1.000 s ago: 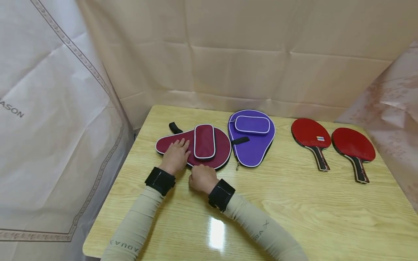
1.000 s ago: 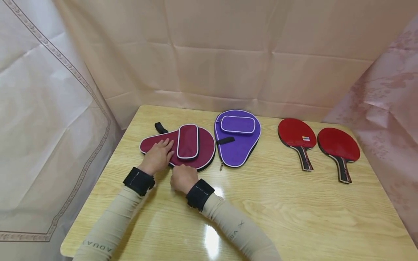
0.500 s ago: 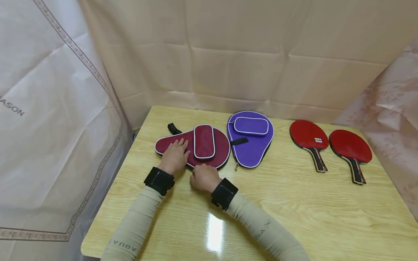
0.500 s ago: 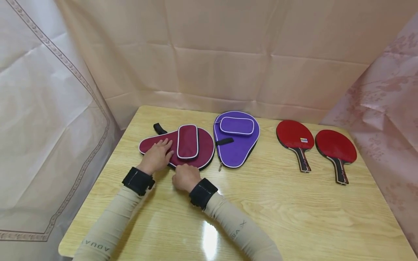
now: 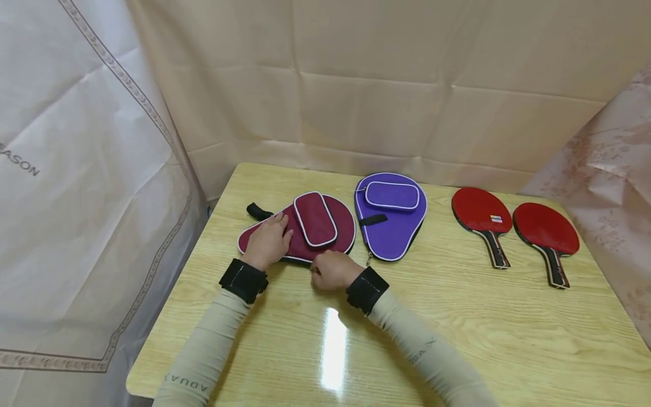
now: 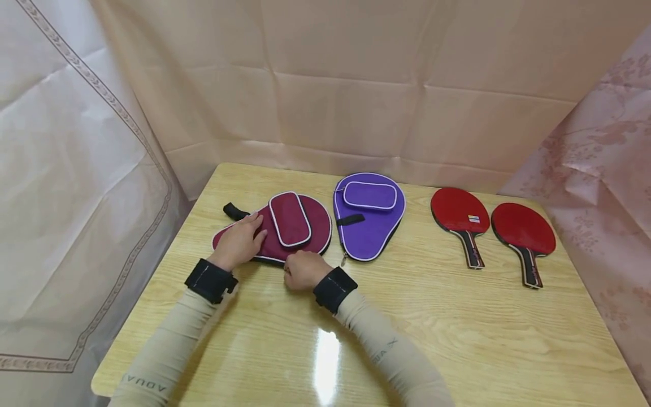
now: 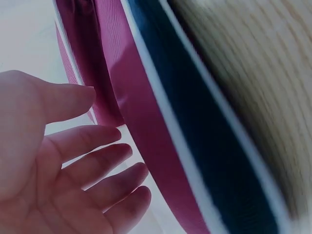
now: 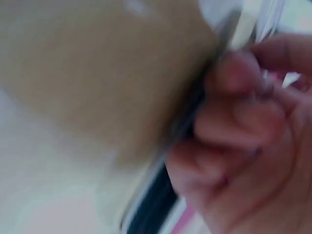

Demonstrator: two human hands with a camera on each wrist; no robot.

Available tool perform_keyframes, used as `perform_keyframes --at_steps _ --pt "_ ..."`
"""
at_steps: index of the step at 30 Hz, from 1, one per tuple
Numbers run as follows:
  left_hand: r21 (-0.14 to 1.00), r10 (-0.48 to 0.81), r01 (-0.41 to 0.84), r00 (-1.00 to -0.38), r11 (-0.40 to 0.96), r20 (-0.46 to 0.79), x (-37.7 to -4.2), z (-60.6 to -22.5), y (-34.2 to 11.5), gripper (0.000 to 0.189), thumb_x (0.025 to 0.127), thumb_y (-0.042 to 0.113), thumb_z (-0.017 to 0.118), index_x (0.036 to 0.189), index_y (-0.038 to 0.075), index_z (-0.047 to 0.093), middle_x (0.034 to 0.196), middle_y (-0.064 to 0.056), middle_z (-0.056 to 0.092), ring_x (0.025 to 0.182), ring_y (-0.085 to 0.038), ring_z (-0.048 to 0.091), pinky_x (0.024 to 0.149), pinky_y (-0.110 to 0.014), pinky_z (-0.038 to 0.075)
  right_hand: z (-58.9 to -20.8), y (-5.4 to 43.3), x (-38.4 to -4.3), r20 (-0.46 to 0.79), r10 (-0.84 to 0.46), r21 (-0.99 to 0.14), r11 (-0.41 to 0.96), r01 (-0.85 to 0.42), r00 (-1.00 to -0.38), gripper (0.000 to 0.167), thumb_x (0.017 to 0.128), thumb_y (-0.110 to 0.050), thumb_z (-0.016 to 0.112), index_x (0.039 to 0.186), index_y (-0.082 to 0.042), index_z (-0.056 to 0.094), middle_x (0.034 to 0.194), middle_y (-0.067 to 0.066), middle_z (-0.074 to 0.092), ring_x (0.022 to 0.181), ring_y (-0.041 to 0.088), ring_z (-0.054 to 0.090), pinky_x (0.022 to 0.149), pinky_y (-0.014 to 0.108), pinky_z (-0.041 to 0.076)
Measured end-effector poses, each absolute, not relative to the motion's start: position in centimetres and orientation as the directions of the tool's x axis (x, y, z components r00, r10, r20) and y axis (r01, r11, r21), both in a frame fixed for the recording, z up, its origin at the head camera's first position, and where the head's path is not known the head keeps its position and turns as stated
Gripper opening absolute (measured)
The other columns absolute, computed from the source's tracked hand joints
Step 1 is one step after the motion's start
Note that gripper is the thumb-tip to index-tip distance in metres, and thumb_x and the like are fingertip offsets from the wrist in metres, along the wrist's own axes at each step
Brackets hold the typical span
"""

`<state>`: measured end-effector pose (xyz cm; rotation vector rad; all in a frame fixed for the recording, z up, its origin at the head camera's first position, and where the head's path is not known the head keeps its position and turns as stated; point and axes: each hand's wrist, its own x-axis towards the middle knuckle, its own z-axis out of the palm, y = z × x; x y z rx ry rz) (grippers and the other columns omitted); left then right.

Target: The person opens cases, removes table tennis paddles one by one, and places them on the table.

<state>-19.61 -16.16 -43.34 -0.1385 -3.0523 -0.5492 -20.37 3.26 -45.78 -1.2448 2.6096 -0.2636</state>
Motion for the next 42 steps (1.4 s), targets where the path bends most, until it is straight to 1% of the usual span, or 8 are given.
perform_keyframes --at_steps 3,5,8,12,15,18,32,42 --pt "0.343 0.087 0.095 -0.995 0.934 0.039 -19.6 -43.3 -16.2 0.049 0.101 0.023 0.053 0.141 -0.006 0.05 0.147 -0.024 0.047 0.138 -0.038 0.044 0.112 -0.05 0.038 -45.1 4.4 -21.2 -0.176 -0.831 -0.257 0.556 -0.79 -0.528 0.033 0.079 -0.004 0.06 0.056 -0.018 0.04 0.058 -0.007 0.039 0.057 0.012 0.044 0.053 0.029 0.04" --pt "0.343 0.085 0.087 -0.996 0.935 0.021 -19.6 -43.3 -16.2 0.049 0.101 0.023 0.053 0.141 -0.007 0.05 0.147 -0.025 0.047 0.138 -0.039 0.043 0.112 -0.051 0.038 -44.6 5.0 -21.7 -0.216 -0.828 -0.24 0.559 -0.794 -0.517 0.032 0.077 -0.002 0.061 0.057 -0.017 0.04 0.059 -0.006 0.038 0.058 0.013 0.042 0.053 0.029 0.039" --pt "0.347 0.073 0.066 -0.997 0.935 -0.005 -19.6 -43.3 -16.1 0.05 0.102 0.024 0.053 0.142 -0.006 0.049 0.147 -0.025 0.046 0.139 -0.038 0.042 0.112 -0.05 0.037 -44.3 5.6 -22.3 -0.263 -0.78 -0.174 0.618 -0.767 -0.568 0.024 0.077 -0.005 0.065 0.06 -0.014 0.05 0.063 -0.002 0.051 0.063 0.017 0.054 0.06 0.033 0.048" --pt "0.347 0.078 0.068 -0.997 0.935 -0.013 -19.5 -43.5 -15.9 0.051 0.102 0.024 0.053 0.143 -0.007 0.048 0.148 -0.026 0.045 0.14 -0.037 0.041 0.113 -0.049 0.037 -44.3 5.8 -23.0 -0.268 -0.649 -0.082 0.752 -0.654 -0.712 0.004 0.08 -0.008 0.069 0.076 -0.007 0.067 0.083 0.009 0.069 0.079 0.029 0.067 0.072 0.044 0.056" --pt "0.346 0.104 0.089 -0.994 0.934 -0.027 -19.3 -43.7 -15.5 0.052 0.102 0.025 0.053 0.144 -0.006 0.046 0.15 -0.026 0.043 0.141 -0.036 0.04 0.114 -0.048 0.036 -44.5 5.8 -23.4 -0.186 -0.552 -0.04 0.831 -0.555 -0.813 0.002 0.082 -0.005 0.068 0.081 -0.004 0.07 0.087 0.014 0.072 0.08 0.035 0.069 0.068 0.049 0.057" --pt "0.345 0.142 0.12 -0.989 0.931 -0.041 -19.0 -43.9 -15.0 0.053 0.102 0.026 0.053 0.145 -0.004 0.045 0.151 -0.025 0.041 0.143 -0.036 0.038 0.114 -0.048 0.035 -44.5 5.7 -23.8 -0.09 -0.495 0.002 0.867 -0.497 -0.864 0.006 0.083 -0.006 0.067 0.078 -0.005 0.07 0.083 0.015 0.072 0.077 0.036 0.07 0.062 0.051 0.057" --pt "0.386 0.39 0.345 -0.92 0.856 -0.042 -18.4 -44.6 -12.4 0.052 0.103 0.029 0.052 0.146 0.001 0.046 0.155 -0.022 0.037 0.146 -0.037 0.032 0.119 -0.046 0.027 -45.2 5.2 -26.6 -0.002 -0.296 0.042 0.954 -0.296 -0.955 0.011 0.088 -0.012 0.066 0.092 -0.007 0.075 0.093 0.014 0.073 0.084 0.033 0.071 0.066 0.048 0.057" --pt "0.348 0.392 0.37 -0.92 0.862 0.007 -18.1 -44.5 -11.3 0.052 0.104 0.03 0.051 0.146 0.0 0.046 0.156 -0.022 0.035 0.144 -0.04 0.033 0.112 -0.047 0.038 -45.2 5.6 -26.0 0.034 -0.316 -0.014 0.948 -0.317 -0.948 0.012 0.087 -0.009 0.065 0.091 -0.004 0.074 0.092 0.017 0.073 0.082 0.035 0.071 0.065 0.05 0.057"
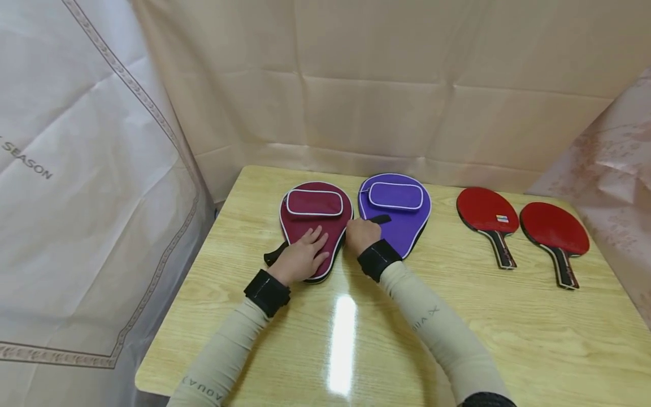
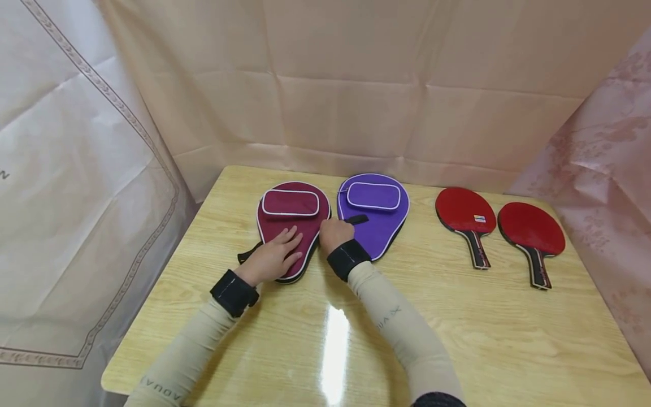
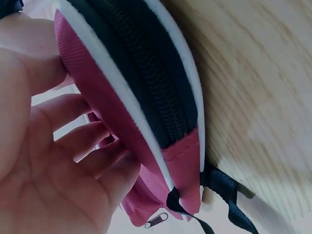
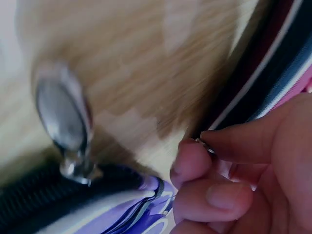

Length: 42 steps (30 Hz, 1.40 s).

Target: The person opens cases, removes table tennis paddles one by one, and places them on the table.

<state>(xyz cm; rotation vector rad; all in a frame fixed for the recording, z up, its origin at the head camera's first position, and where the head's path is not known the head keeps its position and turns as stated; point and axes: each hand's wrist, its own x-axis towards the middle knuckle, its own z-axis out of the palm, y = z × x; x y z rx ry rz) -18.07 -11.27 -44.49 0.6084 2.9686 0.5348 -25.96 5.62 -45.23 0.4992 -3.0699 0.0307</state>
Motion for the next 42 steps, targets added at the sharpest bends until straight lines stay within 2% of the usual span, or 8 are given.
perform_keyframes --at_steps 6,11,17,23,29,35,42 --pt "0.333 0.38 0.357 -0.925 0.873 -0.003 -18.2 -45.1 -11.0 0.052 0.104 0.031 0.05 0.147 0.001 0.045 0.157 -0.021 0.033 0.145 -0.039 0.032 0.112 -0.045 0.038 -45.1 6.0 -24.9 -0.047 -0.331 -0.072 0.942 -0.328 -0.942 0.013 0.088 -0.01 0.063 0.092 -0.004 0.074 0.095 0.018 0.073 0.083 0.035 0.071 0.065 0.052 0.057" --pt "0.32 0.36 0.337 -0.933 0.885 -0.012 -18.4 -45.3 -10.7 0.053 0.105 0.032 0.049 0.148 0.002 0.044 0.158 -0.021 0.032 0.145 -0.039 0.031 0.113 -0.044 0.037 -44.5 6.0 -23.5 -0.14 -0.385 -0.113 0.922 -0.371 -0.912 0.013 0.087 -0.013 0.067 0.092 -0.003 0.073 0.094 0.017 0.073 0.084 0.033 0.071 0.068 0.053 0.057" --pt "0.286 0.344 0.327 -0.939 0.9 -0.009 -18.5 -45.1 -10.4 0.052 0.105 0.032 0.048 0.149 0.005 0.043 0.158 -0.019 0.032 0.145 -0.039 0.031 0.111 -0.045 0.04 -43.6 6.2 -20.9 -0.2 -0.554 -0.197 0.831 -0.521 -0.808 0.011 0.087 -0.014 0.067 0.08 -0.007 0.07 0.085 0.015 0.073 0.079 0.033 0.071 0.066 0.049 0.056" --pt "0.28 0.337 0.33 -0.941 0.902 0.023 -18.4 -45.2 -10.3 0.051 0.104 0.031 0.05 0.147 0.003 0.046 0.156 -0.021 0.035 0.144 -0.039 0.034 0.11 -0.044 0.042 -44.2 6.2 -18.3 -0.182 -0.69 -0.282 0.719 -0.635 -0.7 0.024 0.092 -0.011 0.062 0.069 -0.014 0.067 0.076 0.009 0.07 0.075 0.028 0.069 0.063 0.045 0.055" --pt "0.303 0.317 0.311 -0.948 0.901 0.031 -18.4 -45.5 -10.1 0.052 0.104 0.032 0.05 0.147 0.003 0.046 0.157 -0.02 0.034 0.144 -0.038 0.033 0.109 -0.044 0.042 -45.4 4.6 -16.0 -0.117 -0.763 -0.274 0.64 -0.718 -0.635 0.024 0.095 -0.015 0.059 0.073 -0.012 0.066 0.073 0.007 0.068 0.071 0.025 0.068 0.064 0.041 0.056" --pt "0.343 0.312 0.307 -0.949 0.888 0.043 -18.3 -45.5 -10.1 0.052 0.103 0.033 0.052 0.147 0.004 0.047 0.157 -0.019 0.034 0.144 -0.037 0.033 0.107 -0.044 0.044 -46.4 2.9 -15.0 -0.041 -0.771 -0.266 0.622 -0.737 -0.636 0.026 0.095 -0.017 0.06 0.07 -0.011 0.063 0.067 0.006 0.065 0.064 0.021 0.067 0.058 0.035 0.054" --pt "0.326 0.313 0.32 -0.947 0.89 0.074 -18.3 -45.7 -10.0 0.052 0.103 0.033 0.054 0.145 0.005 0.049 0.155 -0.019 0.037 0.143 -0.037 0.036 0.105 -0.044 0.046 -47.1 2.7 -14.9 -0.024 -0.74 -0.319 0.642 -0.697 -0.672 0.03 0.097 -0.018 0.057 0.068 -0.011 0.061 0.066 0.005 0.065 0.065 0.023 0.068 0.06 0.037 0.054"
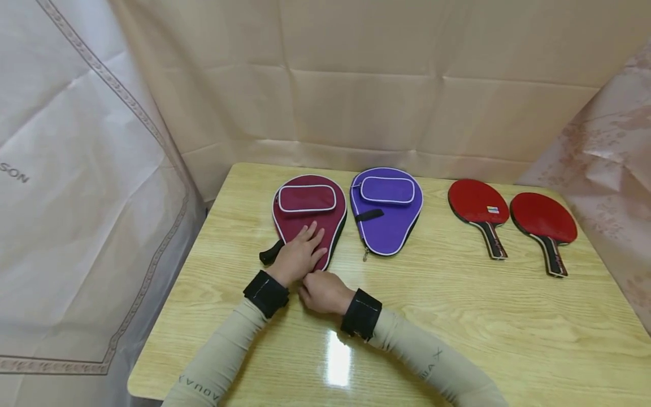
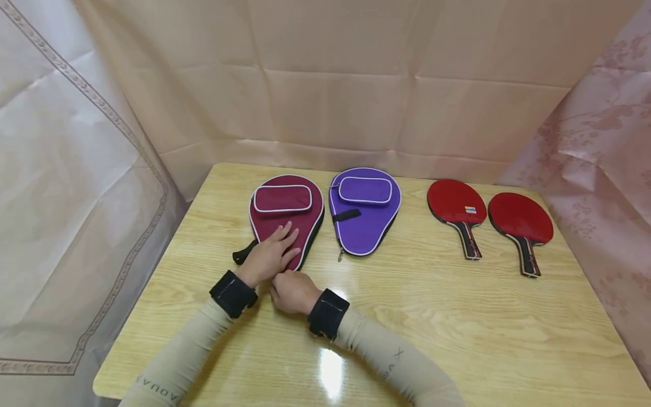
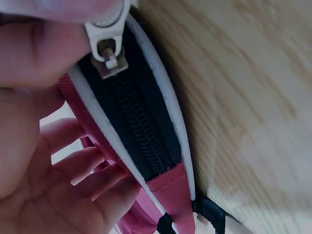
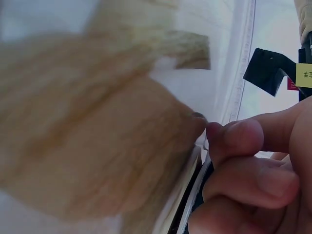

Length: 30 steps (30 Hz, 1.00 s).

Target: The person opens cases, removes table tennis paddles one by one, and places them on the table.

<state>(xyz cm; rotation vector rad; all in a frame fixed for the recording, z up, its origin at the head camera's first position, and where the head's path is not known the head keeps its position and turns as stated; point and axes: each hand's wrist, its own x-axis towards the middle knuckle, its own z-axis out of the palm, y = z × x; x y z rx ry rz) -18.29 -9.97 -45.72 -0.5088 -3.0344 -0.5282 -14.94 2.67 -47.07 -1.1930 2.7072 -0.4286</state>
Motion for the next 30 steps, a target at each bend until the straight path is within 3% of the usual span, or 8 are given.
perform_keyframes --at_steps 22,30 --pt "0.28 0.301 0.305 -0.952 0.91 0.06 -18.0 -45.8 -9.1 0.052 0.105 0.033 0.047 0.148 0.004 0.045 0.156 -0.019 0.036 0.144 -0.037 0.035 0.113 -0.042 0.038 -46.6 4.1 -14.6 -0.042 -0.696 -0.389 0.672 -0.63 -0.717 0.029 0.096 -0.018 0.059 0.067 -0.014 0.059 0.063 0.004 0.062 0.063 0.022 0.065 0.054 0.037 0.051" --pt "0.316 0.289 0.289 -0.956 0.904 0.047 -18.1 -45.5 -9.1 0.052 0.104 0.034 0.049 0.147 0.005 0.046 0.156 -0.019 0.036 0.144 -0.037 0.035 0.11 -0.044 0.041 -46.2 4.7 -15.0 -0.04 -0.679 -0.477 0.658 -0.583 -0.733 0.033 0.096 -0.019 0.061 0.063 -0.016 0.058 0.055 -0.004 0.053 0.054 0.013 0.057 0.049 0.031 0.044"
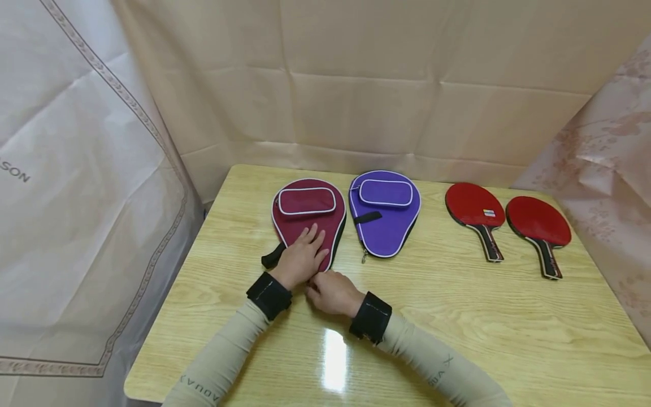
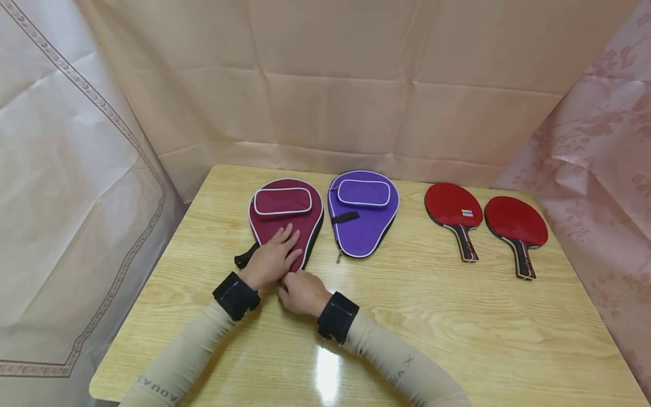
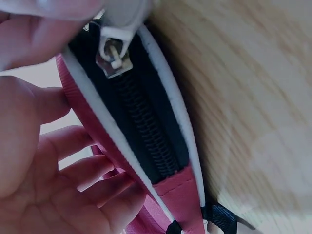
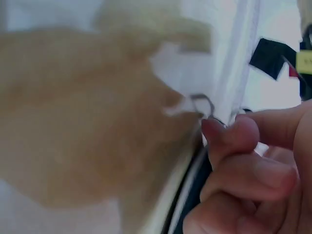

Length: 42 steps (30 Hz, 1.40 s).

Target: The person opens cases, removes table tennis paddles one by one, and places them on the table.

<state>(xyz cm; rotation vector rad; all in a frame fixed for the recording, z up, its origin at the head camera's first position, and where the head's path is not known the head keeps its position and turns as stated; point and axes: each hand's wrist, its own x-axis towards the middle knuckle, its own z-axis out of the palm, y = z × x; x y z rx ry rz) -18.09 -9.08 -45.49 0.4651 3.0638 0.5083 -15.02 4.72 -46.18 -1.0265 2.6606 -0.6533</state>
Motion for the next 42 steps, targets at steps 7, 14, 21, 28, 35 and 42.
perform_keyframes --at_steps 7,14,21,28,35,42 --pt "0.339 0.306 0.299 -0.951 0.892 0.031 -18.3 -45.2 -9.0 0.052 0.105 0.033 0.048 0.147 0.004 0.046 0.156 -0.021 0.035 0.142 -0.039 0.037 0.109 -0.046 0.042 -43.9 7.5 -18.6 -0.008 -0.58 -0.562 0.676 -0.476 -0.815 0.027 0.092 -0.013 0.061 0.064 -0.012 0.062 0.058 -0.007 0.055 0.055 0.008 0.051 0.054 0.026 0.042" --pt "0.376 0.321 0.313 -0.946 0.872 0.042 -18.4 -45.4 -8.8 0.052 0.104 0.033 0.049 0.147 0.004 0.046 0.156 -0.02 0.035 0.143 -0.039 0.036 0.11 -0.046 0.041 -44.0 9.4 -22.9 -0.187 -0.285 -0.72 0.691 -0.066 -0.94 0.03 0.098 -0.02 0.056 0.082 0.001 0.069 0.06 0.005 0.062 0.047 0.015 0.056 0.043 0.027 0.044" --pt "0.377 0.327 0.324 -0.943 0.868 0.056 -18.4 -45.8 -8.3 0.052 0.104 0.033 0.049 0.147 0.004 0.047 0.156 -0.021 0.036 0.143 -0.039 0.036 0.112 -0.045 0.039 -45.3 9.2 -23.7 -0.284 -0.206 -0.793 0.6 0.108 -0.936 0.032 0.099 -0.022 0.058 0.082 0.002 0.069 0.061 0.006 0.064 0.05 0.016 0.062 0.046 0.028 0.048" --pt "0.429 0.331 0.313 -0.943 0.847 0.035 -18.5 -45.4 -8.4 0.054 0.104 0.034 0.05 0.148 0.004 0.044 0.157 -0.022 0.033 0.144 -0.04 0.033 0.112 -0.048 0.039 -44.8 8.7 -23.5 -0.301 -0.158 -0.877 0.433 0.208 -0.94 0.022 0.097 -0.017 0.062 0.084 0.001 0.062 0.054 0.004 0.058 0.044 0.013 0.058 0.046 0.027 0.052" --pt "0.481 0.319 0.28 -0.948 0.831 0.001 -18.6 -43.9 -9.0 0.056 0.102 0.032 0.055 0.147 0.0 0.045 0.156 -0.022 0.034 0.144 -0.039 0.033 0.114 -0.048 0.035 -44.3 8.3 -23.3 -0.312 -0.156 -0.907 0.344 0.244 -0.937 0.021 0.095 -0.015 0.066 0.08 -0.004 0.057 0.057 0.005 0.06 0.045 0.014 0.059 0.046 0.027 0.052" --pt "0.48 0.243 0.259 -0.965 0.838 0.096 -18.7 -42.3 -9.9 0.051 0.101 0.03 0.057 0.14 -0.002 0.053 0.147 -0.023 0.047 0.139 -0.036 0.043 0.11 -0.048 0.041 -43.8 7.8 -23.2 -0.276 -0.15 -0.938 0.258 0.232 -0.949 0.019 0.094 -0.015 0.067 0.084 -0.003 0.057 0.055 0.002 0.061 0.044 0.011 0.059 0.046 0.029 0.052"
